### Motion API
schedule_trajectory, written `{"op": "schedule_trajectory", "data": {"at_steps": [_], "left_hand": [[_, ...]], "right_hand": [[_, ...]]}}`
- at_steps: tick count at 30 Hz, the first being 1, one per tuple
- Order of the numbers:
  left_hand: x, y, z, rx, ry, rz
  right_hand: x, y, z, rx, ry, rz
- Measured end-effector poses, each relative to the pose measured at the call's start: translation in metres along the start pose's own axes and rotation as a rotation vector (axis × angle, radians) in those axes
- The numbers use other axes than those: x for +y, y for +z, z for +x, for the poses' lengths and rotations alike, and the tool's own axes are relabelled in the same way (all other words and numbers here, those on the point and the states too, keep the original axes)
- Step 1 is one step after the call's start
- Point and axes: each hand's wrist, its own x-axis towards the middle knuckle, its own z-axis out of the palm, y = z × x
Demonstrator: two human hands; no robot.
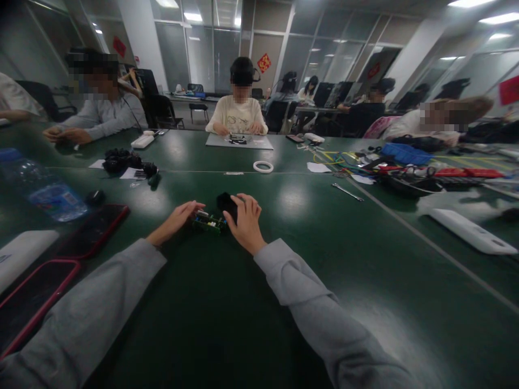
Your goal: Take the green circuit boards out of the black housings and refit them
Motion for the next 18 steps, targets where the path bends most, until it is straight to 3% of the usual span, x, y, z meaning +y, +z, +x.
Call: {"op": "schedule_trajectory", "data": {"at_steps": [4, 7, 18], "left_hand": [[-0.001, 0.0, 0.001, 0.003, 0.015, -0.023], [-0.001, 0.0, 0.002, 0.008, 0.023, -0.011], [-0.001, 0.0, 0.001, 0.003, 0.004, -0.026]], "right_hand": [[-0.025, -0.002, -0.005, -0.251, -0.252, 0.085], [-0.028, 0.003, -0.007, -0.369, -0.28, 0.144], [-0.013, 0.01, -0.004, -0.321, -0.054, 0.537]]}}
